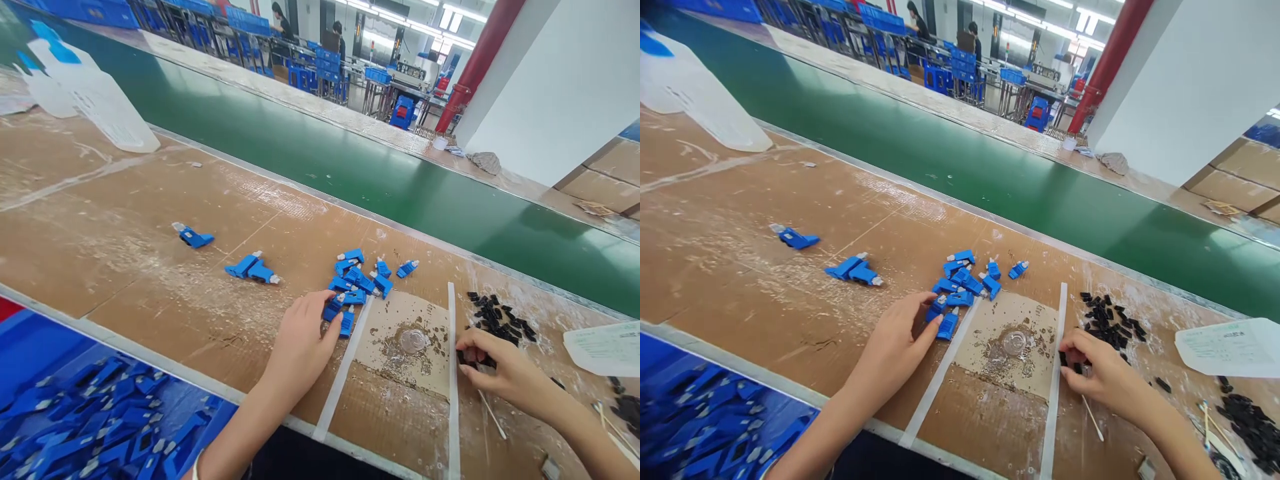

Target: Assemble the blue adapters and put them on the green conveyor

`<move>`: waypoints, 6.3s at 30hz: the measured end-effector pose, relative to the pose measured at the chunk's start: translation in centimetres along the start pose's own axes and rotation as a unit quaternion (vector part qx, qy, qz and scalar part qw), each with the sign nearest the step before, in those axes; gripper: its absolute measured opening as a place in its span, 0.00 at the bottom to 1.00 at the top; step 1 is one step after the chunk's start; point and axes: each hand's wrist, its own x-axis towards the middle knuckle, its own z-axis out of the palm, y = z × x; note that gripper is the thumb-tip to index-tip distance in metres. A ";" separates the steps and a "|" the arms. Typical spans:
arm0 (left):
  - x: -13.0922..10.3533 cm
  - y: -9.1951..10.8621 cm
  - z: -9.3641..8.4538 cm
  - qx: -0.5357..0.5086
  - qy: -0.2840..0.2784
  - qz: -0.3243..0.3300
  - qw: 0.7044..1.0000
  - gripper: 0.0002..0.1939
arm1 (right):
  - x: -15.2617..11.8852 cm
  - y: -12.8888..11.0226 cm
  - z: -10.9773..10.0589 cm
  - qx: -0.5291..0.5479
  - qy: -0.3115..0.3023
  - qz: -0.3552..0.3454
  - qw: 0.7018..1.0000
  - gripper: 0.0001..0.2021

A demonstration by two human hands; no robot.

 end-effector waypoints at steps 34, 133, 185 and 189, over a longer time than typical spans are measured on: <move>-3.4 4.9 -0.1 -0.783 -0.221 -0.273 0.513 0.23 | 5.5 -5.1 0.7 -0.075 -0.014 -0.156 0.985 0.06; -2.5 2.3 0.9 -0.172 -0.031 -0.059 0.983 0.13 | -2.5 -1.1 0.8 -0.104 0.109 -0.025 0.988 0.06; -5.4 6.9 1.8 -0.790 -0.230 -0.324 0.467 0.21 | 2.3 -8.8 4.6 0.378 0.085 -0.119 0.914 0.09; -5.5 7.0 1.7 -0.799 -0.223 -0.313 0.462 0.19 | 2.5 -9.3 4.4 0.326 0.097 -0.136 0.930 0.06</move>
